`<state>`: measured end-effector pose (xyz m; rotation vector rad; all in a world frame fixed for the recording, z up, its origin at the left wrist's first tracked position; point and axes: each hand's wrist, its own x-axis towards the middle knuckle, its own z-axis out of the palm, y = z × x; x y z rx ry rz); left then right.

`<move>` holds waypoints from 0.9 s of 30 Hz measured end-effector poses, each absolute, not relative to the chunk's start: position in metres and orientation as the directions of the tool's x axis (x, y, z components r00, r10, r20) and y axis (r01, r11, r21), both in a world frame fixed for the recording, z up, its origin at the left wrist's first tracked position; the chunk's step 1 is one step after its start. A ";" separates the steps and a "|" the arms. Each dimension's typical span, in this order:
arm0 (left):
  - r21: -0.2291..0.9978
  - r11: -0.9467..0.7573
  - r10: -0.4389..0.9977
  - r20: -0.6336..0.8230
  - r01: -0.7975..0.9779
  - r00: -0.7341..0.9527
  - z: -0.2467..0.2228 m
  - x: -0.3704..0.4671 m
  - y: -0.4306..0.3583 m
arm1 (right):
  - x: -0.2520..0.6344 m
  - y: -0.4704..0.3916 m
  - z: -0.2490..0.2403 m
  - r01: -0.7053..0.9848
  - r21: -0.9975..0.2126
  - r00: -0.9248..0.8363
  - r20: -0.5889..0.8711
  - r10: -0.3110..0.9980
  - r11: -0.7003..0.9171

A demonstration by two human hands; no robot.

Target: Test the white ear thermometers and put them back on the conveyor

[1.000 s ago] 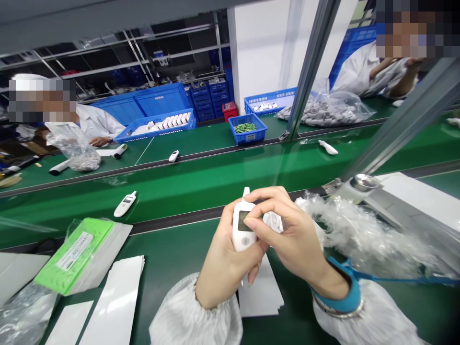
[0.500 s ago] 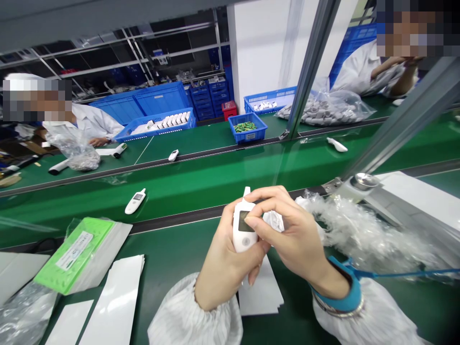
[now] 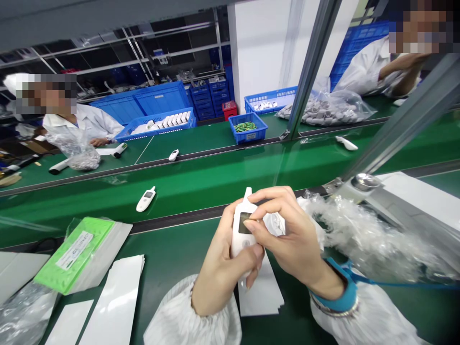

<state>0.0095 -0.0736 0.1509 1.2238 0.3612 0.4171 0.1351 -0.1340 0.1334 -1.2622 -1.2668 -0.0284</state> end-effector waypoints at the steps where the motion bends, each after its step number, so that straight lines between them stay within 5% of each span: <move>1: 0.947 0.299 0.486 -0.046 -0.117 0.873 0.152 0.009 -0.074 | 0.136 -0.133 0.133 0.625 -0.678 0.402 0.704 0.585 0.386; 8: 0.936 0.335 0.464 -0.069 -0.104 0.883 0.151 0.011 -0.078 | 0.144 -0.133 0.132 0.516 -0.768 0.536 0.634 0.557 0.379; 14: 0.935 0.338 0.462 -0.065 -0.107 0.885 0.148 0.011 -0.080 | 0.143 -0.139 0.139 0.357 -0.882 0.417 0.445 0.792 0.307; 27: 0.942 0.332 0.493 -0.129 -0.049 0.860 0.148 0.020 -0.079 | 0.153 -0.134 0.140 0.023 -0.962 0.404 0.258 0.878 0.272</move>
